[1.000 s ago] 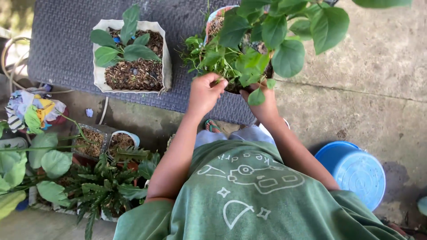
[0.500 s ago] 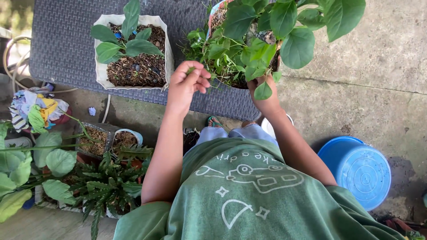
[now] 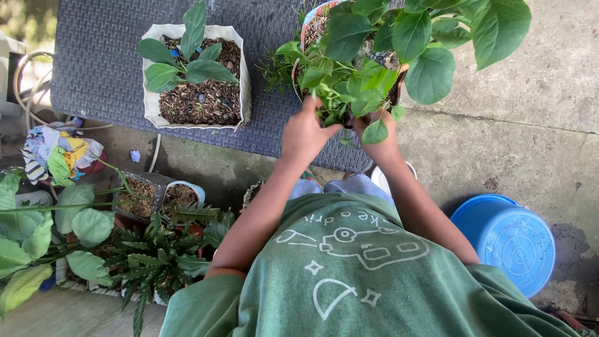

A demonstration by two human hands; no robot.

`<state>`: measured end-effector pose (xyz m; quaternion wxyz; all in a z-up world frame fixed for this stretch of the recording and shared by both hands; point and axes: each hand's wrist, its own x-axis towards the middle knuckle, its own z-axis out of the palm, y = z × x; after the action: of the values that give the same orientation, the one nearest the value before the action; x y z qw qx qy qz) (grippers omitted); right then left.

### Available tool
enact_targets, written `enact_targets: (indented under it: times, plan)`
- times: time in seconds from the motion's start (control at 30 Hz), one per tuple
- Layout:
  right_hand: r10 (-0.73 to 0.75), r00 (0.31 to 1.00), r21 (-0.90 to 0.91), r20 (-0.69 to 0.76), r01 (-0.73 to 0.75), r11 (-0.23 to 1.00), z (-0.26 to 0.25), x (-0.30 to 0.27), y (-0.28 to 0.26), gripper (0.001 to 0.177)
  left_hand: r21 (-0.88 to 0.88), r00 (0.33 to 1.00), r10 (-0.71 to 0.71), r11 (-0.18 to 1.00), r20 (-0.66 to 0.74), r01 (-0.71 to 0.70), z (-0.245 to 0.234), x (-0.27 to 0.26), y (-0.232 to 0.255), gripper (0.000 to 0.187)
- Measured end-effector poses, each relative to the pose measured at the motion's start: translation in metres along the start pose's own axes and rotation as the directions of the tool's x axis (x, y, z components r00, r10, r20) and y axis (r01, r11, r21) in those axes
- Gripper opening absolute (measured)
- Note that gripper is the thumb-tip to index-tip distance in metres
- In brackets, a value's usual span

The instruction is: Remove weeds and loosen soil in potted plants using a small garden trowel and hands.

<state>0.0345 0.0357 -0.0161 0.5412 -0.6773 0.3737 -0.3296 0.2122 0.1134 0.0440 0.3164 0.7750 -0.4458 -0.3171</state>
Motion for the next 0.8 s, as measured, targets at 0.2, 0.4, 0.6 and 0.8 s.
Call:
enact_targets:
  times: [0.2,0.4,0.6,0.8]
  plan:
    - [-0.178,0.984,-0.315,0.01,0.173,0.933,0.003,0.001,-0.021,0.016,0.306,0.955,0.243,0.934,-0.169,-0.183,0.022,0.023,-0.017,0.054]
    - [-0.01,1.0,-0.15,-0.027,0.006,0.989,0.007,0.0,-0.009,0.014,-0.131,0.994,0.042,0.99,-0.098,-0.054,-0.016,0.024,-0.032,0.021]
    - [-0.137,0.989,-0.376,-0.049,0.109,0.92,0.027,-0.001,-0.022,0.018,-0.253,0.997,-0.002,0.967,-0.076,-0.018,-0.015,0.02,-0.041,0.017]
    - [-0.264,0.959,-0.472,-0.1,0.187,0.861,0.035,0.001,-0.035,0.023,-0.323,0.999,-0.019,0.946,-0.036,0.006,-0.027,0.013,-0.034,0.018]
